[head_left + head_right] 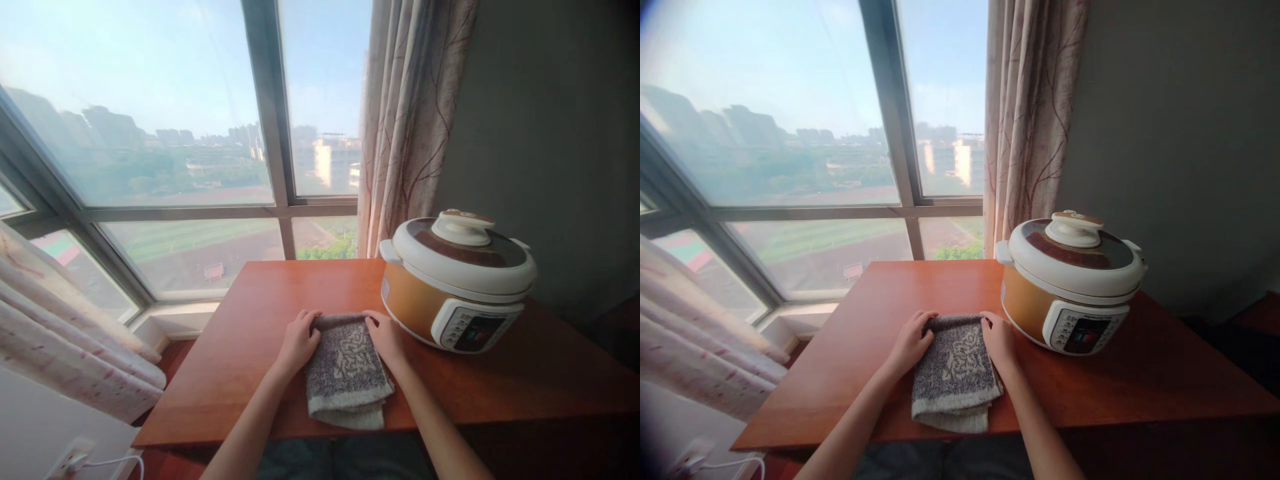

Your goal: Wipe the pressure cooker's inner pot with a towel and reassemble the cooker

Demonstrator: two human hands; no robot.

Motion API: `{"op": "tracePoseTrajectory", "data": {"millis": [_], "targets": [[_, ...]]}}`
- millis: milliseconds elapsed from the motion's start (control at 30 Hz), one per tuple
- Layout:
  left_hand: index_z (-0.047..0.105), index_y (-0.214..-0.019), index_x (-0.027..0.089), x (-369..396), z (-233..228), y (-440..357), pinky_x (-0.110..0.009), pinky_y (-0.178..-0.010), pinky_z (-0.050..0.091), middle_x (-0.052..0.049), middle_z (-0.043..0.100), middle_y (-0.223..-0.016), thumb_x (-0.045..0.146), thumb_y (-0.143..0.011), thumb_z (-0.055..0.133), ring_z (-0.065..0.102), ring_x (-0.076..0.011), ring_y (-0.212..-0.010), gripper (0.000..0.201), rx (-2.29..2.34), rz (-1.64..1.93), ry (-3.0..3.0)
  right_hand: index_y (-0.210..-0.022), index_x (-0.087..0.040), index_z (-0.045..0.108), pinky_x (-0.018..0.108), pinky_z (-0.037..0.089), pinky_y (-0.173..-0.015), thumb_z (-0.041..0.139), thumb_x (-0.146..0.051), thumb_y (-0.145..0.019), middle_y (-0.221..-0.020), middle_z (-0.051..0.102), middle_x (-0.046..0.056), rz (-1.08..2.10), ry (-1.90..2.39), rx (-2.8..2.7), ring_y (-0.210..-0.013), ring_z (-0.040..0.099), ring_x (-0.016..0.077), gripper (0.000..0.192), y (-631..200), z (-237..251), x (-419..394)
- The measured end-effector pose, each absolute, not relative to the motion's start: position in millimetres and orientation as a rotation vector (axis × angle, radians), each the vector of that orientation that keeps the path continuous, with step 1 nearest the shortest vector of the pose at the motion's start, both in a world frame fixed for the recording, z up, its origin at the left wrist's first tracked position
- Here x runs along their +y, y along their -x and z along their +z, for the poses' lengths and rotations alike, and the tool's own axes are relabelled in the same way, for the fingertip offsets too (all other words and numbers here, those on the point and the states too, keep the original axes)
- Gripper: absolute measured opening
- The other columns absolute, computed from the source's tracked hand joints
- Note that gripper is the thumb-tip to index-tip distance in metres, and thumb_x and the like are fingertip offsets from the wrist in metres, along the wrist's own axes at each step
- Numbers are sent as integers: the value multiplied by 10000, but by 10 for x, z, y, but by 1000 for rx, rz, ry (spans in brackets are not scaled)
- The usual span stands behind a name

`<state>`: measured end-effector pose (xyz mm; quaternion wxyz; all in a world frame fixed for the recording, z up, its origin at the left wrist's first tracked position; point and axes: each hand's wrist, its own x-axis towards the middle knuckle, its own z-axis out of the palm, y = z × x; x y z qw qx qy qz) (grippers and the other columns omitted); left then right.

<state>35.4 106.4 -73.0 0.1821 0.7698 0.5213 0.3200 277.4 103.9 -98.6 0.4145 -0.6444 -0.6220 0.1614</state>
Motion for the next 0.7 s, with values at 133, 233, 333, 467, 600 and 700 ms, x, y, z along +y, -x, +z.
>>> {"op": "tracePoseTrajectory", "data": {"millis": [133, 233, 333, 467, 600, 700], "targets": [[631, -1185, 156, 1078, -762, -325, -380, -928, 500, -115, 670, -1141, 126, -830, 499, 634, -252, -1056, 379, 1443, 977, -2148, -1029, -153, 756, 381, 544, -859, 475, -327, -895, -1035, 768, 132, 390, 1596, -1518, -929, 721, 268, 357, -2771, -1007, 1013], [641, -1155, 156, 1080, -774, -294, -373, -895, 519, -113, 676, -1093, 200, -865, 524, 645, -236, -985, 316, 1439, 1055, -2082, -1020, -153, 748, 369, 543, -864, 471, -349, -895, -1033, 764, 131, 384, 1563, -1500, -928, 715, 255, 361, -2773, -1012, 981], [650, -1120, 150, 1089, -780, -268, -373, -868, 532, -118, 686, -1060, 262, -903, 504, 656, -227, -938, 285, 1450, 1118, -1986, -1029, -160, 742, 370, 540, -877, 473, -349, -887, -1038, 761, 126, 380, 1534, -1498, -938, 708, 250, 358, -2773, -1016, 970], [669, -1062, 165, 1097, -785, -251, -375, -879, 530, -111, 715, -1050, 271, -906, 505, 668, -234, -968, 250, 1464, 1131, -1937, -1012, -162, 748, 394, 532, -911, 465, -344, -886, -1056, 761, 126, 386, 1519, -1510, -962, 705, 258, 360, -2770, -1026, 976], [680, -1046, 164, 1087, -783, -247, -376, -893, 524, -103, 724, -1038, 251, -897, 510, 672, -233, -965, 242, 1491, 1112, -1960, -1013, -160, 751, 402, 532, -927, 452, -327, -888, -1058, 763, 122, 397, 1517, -1514, -982, 707, 260, 365, -2772, -1035, 984], [683, -1049, 160, 1084, -785, -249, -377, -900, 523, -107, 727, -1048, 240, -893, 512, 675, -237, -979, 245, 1503, 1110, -1964, -1017, -153, 750, 407, 533, -929, 455, -321, -880, -1056, 764, 125, 400, 1518, -1513, -992, 708, 267, 367, -2775, -1034, 989]]}}
